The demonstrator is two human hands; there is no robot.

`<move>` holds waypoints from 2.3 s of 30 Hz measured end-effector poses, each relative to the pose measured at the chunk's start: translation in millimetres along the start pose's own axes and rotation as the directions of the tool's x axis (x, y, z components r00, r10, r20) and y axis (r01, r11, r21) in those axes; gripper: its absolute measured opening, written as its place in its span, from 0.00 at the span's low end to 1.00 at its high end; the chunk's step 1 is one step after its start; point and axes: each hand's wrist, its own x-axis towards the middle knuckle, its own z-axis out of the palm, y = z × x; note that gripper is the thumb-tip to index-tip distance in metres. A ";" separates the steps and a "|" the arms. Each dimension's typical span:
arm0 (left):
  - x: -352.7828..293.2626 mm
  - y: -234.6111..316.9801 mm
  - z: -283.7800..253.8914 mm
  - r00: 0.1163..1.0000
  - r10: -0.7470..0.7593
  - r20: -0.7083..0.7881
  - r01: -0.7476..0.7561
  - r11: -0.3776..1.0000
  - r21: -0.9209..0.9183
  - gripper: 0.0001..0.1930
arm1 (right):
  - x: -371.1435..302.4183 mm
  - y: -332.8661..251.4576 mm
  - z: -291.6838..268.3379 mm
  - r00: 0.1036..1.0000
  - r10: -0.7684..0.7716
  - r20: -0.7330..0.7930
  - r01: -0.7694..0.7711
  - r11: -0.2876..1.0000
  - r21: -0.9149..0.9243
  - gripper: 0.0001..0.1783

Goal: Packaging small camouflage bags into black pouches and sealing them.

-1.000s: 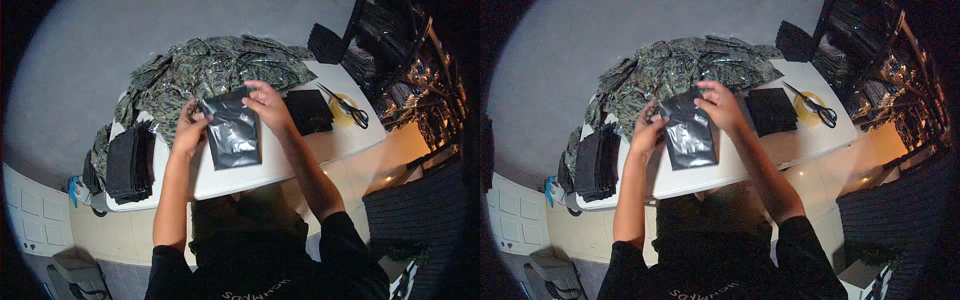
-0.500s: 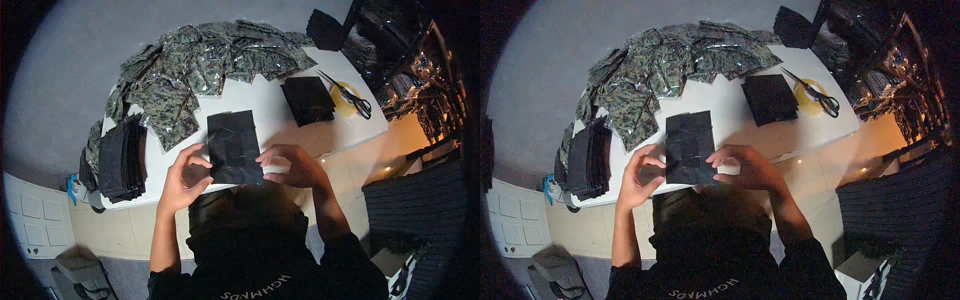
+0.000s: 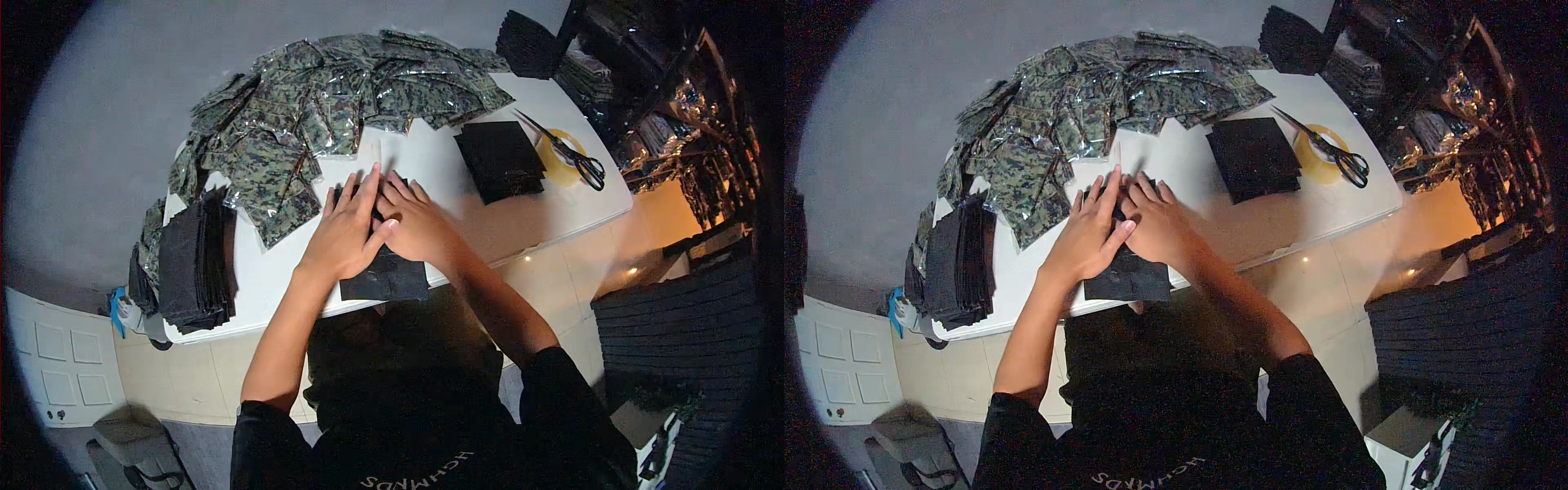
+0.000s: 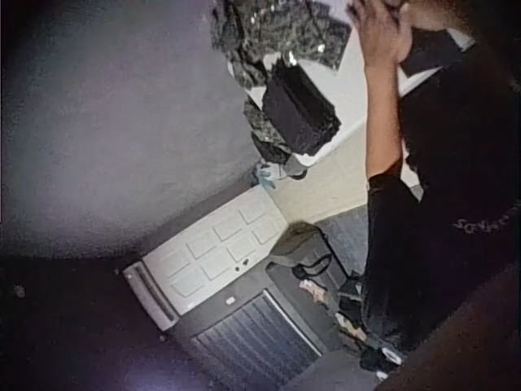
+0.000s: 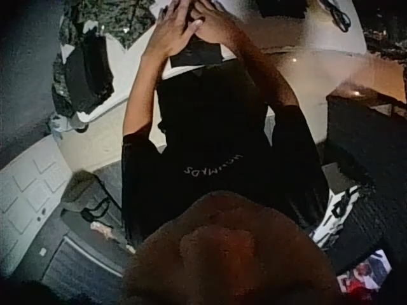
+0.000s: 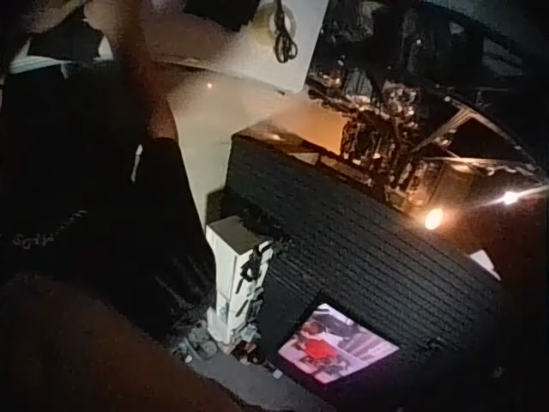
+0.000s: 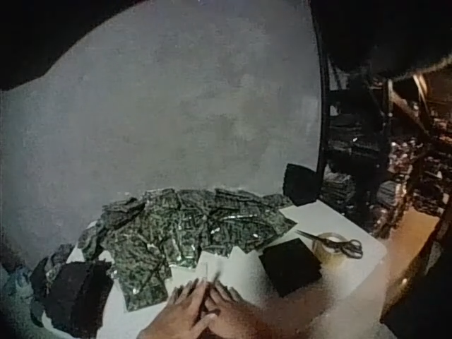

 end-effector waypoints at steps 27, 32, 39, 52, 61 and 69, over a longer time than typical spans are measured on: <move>-14.9 -15.2 8.2 0.998 -0.066 -0.022 0.068 0.996 0.064 0.47 | -20.3 10.6 -15.4 1.000 -0.013 0.007 0.013 1.000 -0.014 0.42; -39.1 11.3 -7.8 1.000 0.014 0.011 -0.015 0.999 0.038 0.46 | -42.2 1.5 -32.2 0.994 -0.110 0.006 0.109 0.992 0.066 0.41; -89.4 31.0 -12.1 0.991 0.080 0.105 -0.077 0.997 -0.025 0.54 | -85.0 -9.9 -75.1 0.962 -0.225 0.156 0.190 0.958 0.215 0.44; -109.4 18.1 -22.1 0.999 0.028 -0.043 -0.037 0.977 -0.211 0.47 | -104.5 1.0 -61.6 0.985 -0.171 0.022 0.150 0.910 0.387 0.13; -101.1 -4.5 -9.0 0.989 -0.052 -0.141 -0.002 0.935 -0.355 0.35 | -99.2 0.9 -68.2 0.997 -0.007 0.073 -0.029 0.872 0.489 0.06; -101.5 3.3 -7.6 0.958 -0.216 -0.188 0.111 0.885 -0.451 0.35 | -96.1 -3.0 -65.3 0.990 0.082 0.115 -0.121 0.913 0.390 0.12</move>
